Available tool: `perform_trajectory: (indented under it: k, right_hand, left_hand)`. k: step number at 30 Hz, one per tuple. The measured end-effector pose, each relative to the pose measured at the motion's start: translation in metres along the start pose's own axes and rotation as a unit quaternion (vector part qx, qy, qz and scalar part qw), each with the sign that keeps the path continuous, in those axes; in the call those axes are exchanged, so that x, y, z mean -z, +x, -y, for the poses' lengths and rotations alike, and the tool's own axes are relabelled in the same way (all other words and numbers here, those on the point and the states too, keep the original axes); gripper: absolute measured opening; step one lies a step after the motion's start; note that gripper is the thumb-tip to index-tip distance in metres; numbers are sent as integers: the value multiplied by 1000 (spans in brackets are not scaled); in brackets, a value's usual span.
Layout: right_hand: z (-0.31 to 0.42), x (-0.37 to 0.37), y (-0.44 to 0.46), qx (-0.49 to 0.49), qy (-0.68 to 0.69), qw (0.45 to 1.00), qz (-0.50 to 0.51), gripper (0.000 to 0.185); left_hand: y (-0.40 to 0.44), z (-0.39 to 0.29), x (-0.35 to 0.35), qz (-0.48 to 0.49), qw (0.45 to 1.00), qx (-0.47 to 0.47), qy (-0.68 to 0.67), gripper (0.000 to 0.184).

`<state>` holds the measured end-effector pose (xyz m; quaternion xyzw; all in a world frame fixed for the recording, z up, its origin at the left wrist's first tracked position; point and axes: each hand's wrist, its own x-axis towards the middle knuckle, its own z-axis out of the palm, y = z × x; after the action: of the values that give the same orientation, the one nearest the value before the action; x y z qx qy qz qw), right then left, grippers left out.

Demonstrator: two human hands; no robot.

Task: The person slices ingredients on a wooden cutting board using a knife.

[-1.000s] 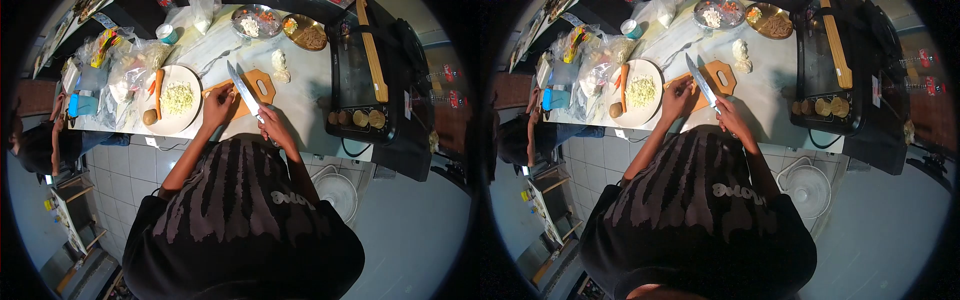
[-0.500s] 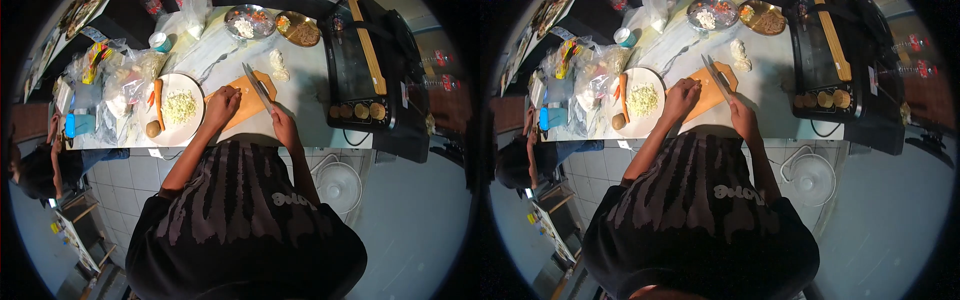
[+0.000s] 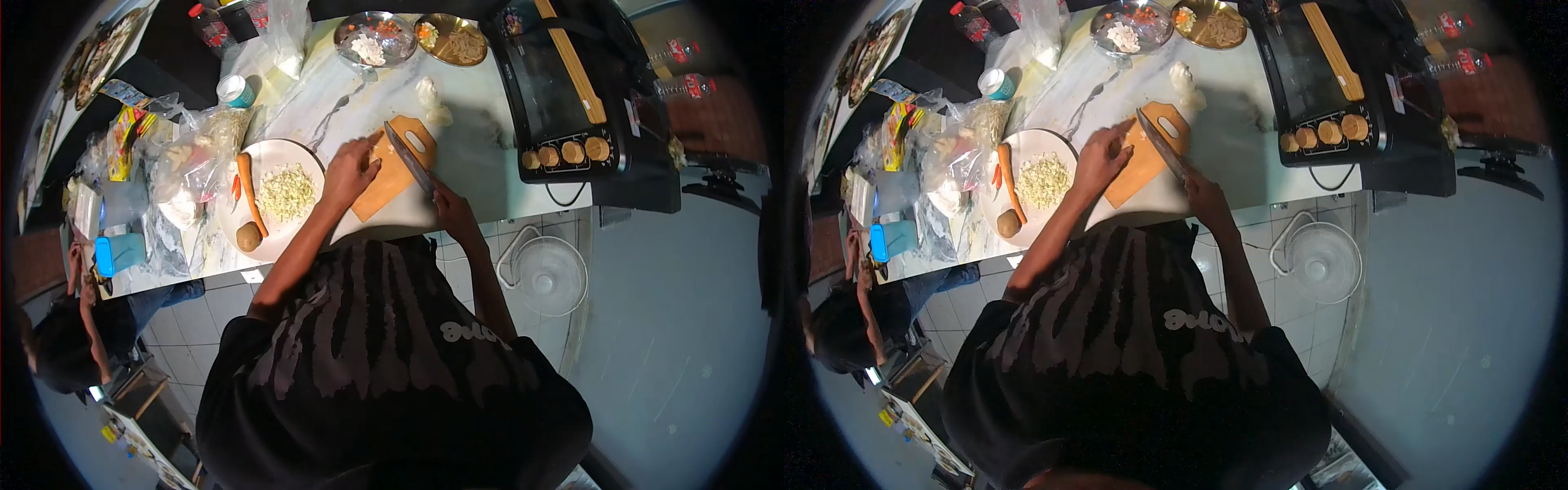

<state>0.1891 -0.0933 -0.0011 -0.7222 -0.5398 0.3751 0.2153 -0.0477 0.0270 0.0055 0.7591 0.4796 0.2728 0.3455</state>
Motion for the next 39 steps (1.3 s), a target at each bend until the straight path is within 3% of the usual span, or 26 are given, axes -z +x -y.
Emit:
perform_trajectory:
  k: [1, 2, 6, 9, 11, 15, 18, 22, 30, 33, 39]
  right_hand:
    - [-6, -6, 1, 17, 6, 1000, -14, 42]
    - [-12, -11, 1, 33, 12, 999, -27, 42]
    - [-7, -14, -2, -14, 51, 999, -4, 42]
    - [-9, -27, -8, -21, 43, 999, -3, 42]
    - [-13, -37, -10, 22, 29, 999, -15, 43]
    - [-3, -48, -20, 56, 60, 996, -28, 45]
    - [10, -49, -23, 20, 48, 999, 9, 46]
    - [43, -52, -21, 18, 87, 992, 85, 43]
    - [94, -72, -2, 131, 129, 941, 285, 42]
    - [102, -76, 5, 101, 167, 937, 291, 36]
    - [115, -56, 11, 124, 98, 926, 342, 36]
  left_hand:
    - [-1, 0, 1, -37, 997, -46, 56, 68]
    - [1, 2, 2, -21, 999, -31, 40, 76]
    - [6, 7, 0, -16, 998, -47, 38, 77]
    - [5, 10, -9, 38, 999, -9, 24, 75]
    - [5, 16, -16, 21, 999, -31, -7, 71]
    - [3, 12, -11, -5, 999, -7, -45, 43]
    - [-3, 21, -8, -24, 999, -23, -38, 26]
    - [-22, 31, 22, -74, 997, -15, -35, 18]
    - [-99, 40, 77, -202, 960, 191, 15, 21]
    - [-104, 32, 82, -262, 948, 181, -6, 23]
    - [-113, 58, 80, -264, 942, 208, 9, 20]
